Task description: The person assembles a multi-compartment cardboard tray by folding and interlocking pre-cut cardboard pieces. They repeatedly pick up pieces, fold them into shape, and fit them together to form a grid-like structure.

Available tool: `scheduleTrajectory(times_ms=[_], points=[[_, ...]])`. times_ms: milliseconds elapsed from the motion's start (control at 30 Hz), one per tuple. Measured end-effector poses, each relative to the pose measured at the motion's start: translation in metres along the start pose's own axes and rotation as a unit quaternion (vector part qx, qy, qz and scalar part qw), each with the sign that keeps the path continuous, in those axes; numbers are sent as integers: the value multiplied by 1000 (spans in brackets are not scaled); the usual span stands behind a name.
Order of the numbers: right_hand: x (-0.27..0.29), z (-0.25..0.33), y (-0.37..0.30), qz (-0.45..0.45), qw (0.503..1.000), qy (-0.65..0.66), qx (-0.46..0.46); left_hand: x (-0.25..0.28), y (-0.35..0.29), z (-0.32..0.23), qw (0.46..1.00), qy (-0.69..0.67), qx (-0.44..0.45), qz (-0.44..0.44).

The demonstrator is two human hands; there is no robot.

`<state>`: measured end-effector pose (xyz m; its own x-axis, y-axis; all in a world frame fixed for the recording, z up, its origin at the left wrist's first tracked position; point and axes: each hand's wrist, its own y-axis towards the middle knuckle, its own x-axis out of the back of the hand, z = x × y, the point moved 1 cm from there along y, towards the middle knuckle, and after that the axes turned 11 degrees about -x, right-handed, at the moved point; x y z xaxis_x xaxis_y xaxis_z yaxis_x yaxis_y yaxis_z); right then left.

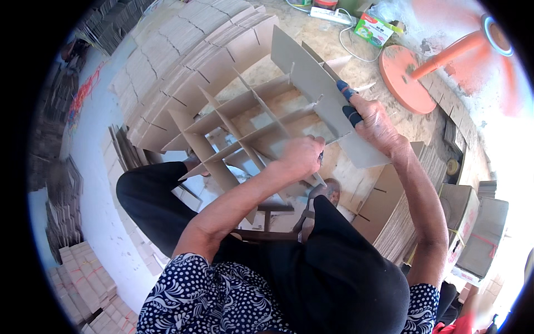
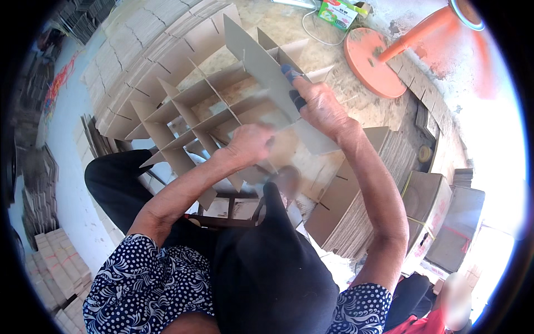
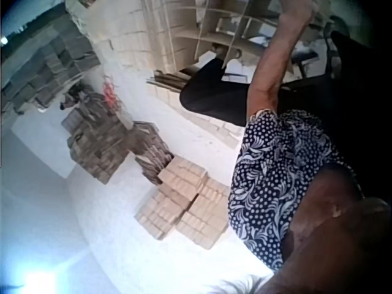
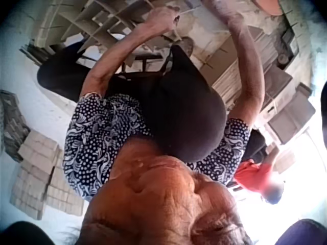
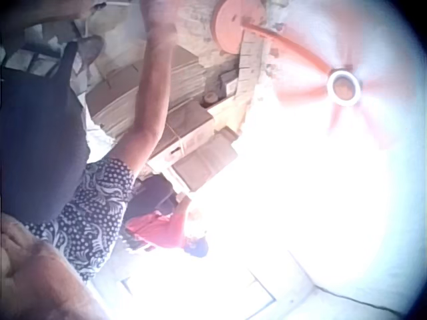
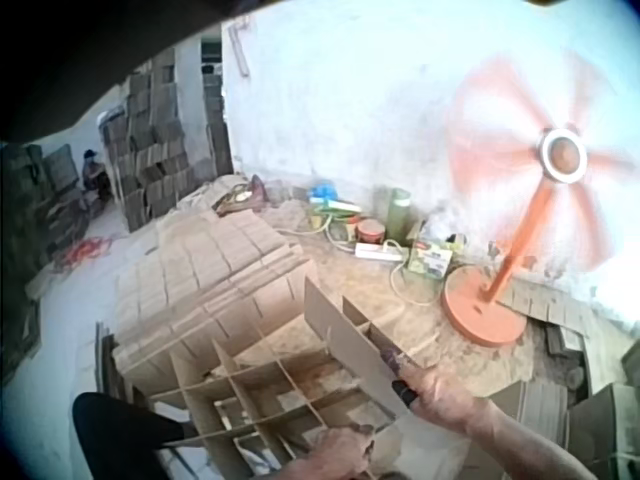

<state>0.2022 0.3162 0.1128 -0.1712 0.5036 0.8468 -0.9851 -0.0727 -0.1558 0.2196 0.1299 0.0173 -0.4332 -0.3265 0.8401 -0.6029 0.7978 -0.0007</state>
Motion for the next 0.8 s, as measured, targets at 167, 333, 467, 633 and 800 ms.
scheduleTrajectory(times_ms=[167,333,467,633,800], points=[[-39,-6,9,-35,997,-45,48,0,0,1,1000,-15,1,-13],[-79,-3,17,27,987,-157,-28,3,-6,9,997,-68,32,6],[-51,15,20,-115,988,-98,-20,37,-64,16,969,-120,-196,-91],[-76,42,64,-196,968,-160,2,79,-195,17,988,27,-110,101],[-128,63,57,-165,980,-105,44,46,-195,38,984,161,-38,67]])
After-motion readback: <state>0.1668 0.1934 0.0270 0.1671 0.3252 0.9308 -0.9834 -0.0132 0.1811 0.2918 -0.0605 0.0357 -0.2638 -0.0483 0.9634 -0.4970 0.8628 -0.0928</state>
